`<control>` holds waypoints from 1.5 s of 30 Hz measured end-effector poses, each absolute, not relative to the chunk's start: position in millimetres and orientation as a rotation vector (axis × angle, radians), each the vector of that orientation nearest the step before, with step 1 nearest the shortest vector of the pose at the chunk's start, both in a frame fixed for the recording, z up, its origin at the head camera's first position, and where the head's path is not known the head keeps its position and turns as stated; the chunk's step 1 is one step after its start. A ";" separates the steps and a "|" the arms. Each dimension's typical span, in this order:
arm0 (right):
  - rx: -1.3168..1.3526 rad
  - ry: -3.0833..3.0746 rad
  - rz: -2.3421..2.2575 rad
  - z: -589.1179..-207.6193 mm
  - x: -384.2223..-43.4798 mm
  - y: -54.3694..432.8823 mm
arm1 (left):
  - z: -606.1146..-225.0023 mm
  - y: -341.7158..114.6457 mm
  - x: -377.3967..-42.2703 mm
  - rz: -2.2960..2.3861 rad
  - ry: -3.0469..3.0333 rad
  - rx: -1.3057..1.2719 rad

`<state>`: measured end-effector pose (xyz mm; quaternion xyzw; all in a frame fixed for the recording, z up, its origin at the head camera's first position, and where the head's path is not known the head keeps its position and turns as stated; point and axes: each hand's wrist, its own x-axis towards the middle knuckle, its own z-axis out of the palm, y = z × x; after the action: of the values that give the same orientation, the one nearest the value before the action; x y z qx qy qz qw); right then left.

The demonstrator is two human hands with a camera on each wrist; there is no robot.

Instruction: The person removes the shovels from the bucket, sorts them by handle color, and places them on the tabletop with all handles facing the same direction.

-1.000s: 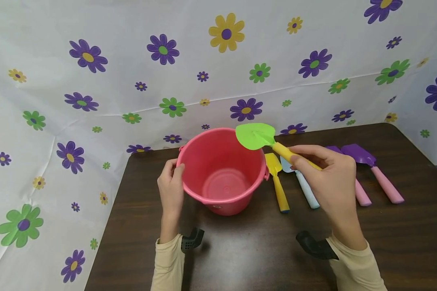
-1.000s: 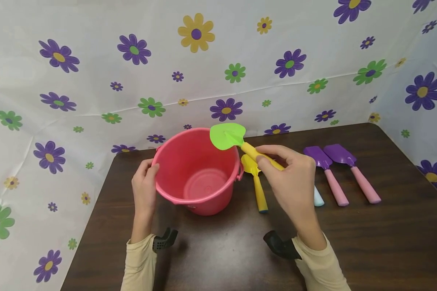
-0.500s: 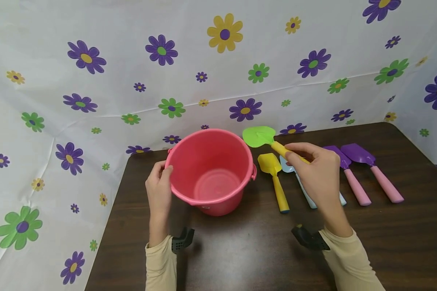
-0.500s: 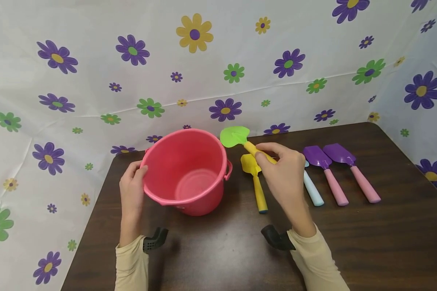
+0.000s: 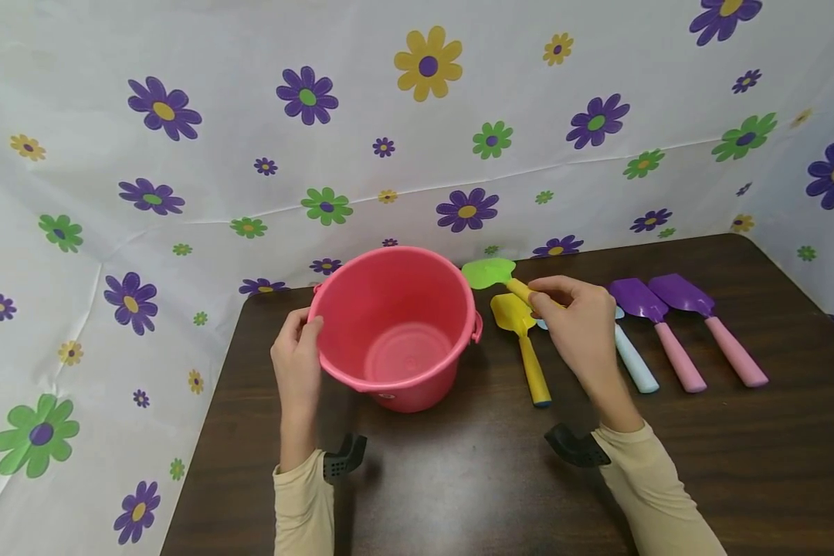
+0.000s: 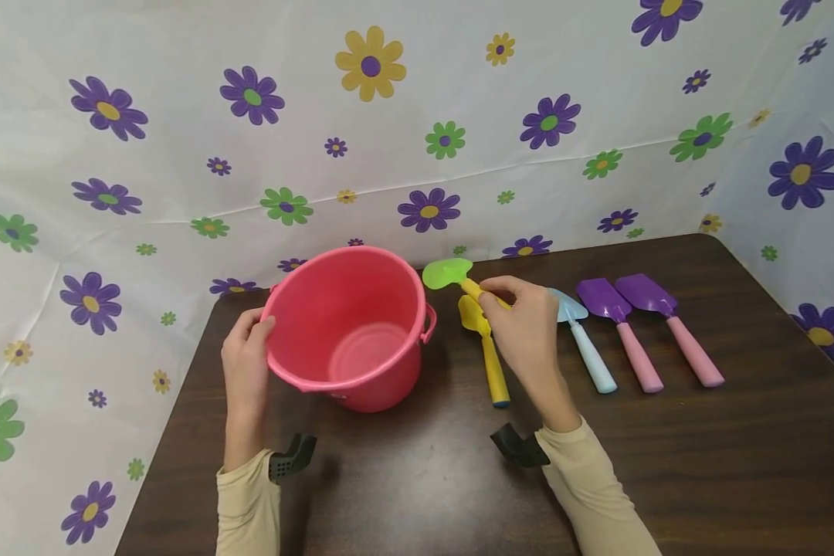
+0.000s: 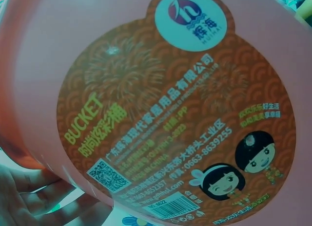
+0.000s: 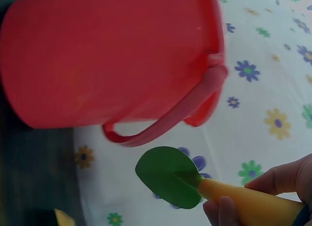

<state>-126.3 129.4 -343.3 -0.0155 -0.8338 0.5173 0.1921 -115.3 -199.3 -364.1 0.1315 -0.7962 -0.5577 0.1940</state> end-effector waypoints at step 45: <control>0.014 -3.076 1.176 -393.5 -143.0 98.4 | -365.6 -200.6 -116.9 -1.579 -2.192 0.353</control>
<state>-143.0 98.4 -393.5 0.0043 -0.9314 0.3560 -0.0757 -116.9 -200.6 -365.6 0.1269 -0.7872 -0.5669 0.2069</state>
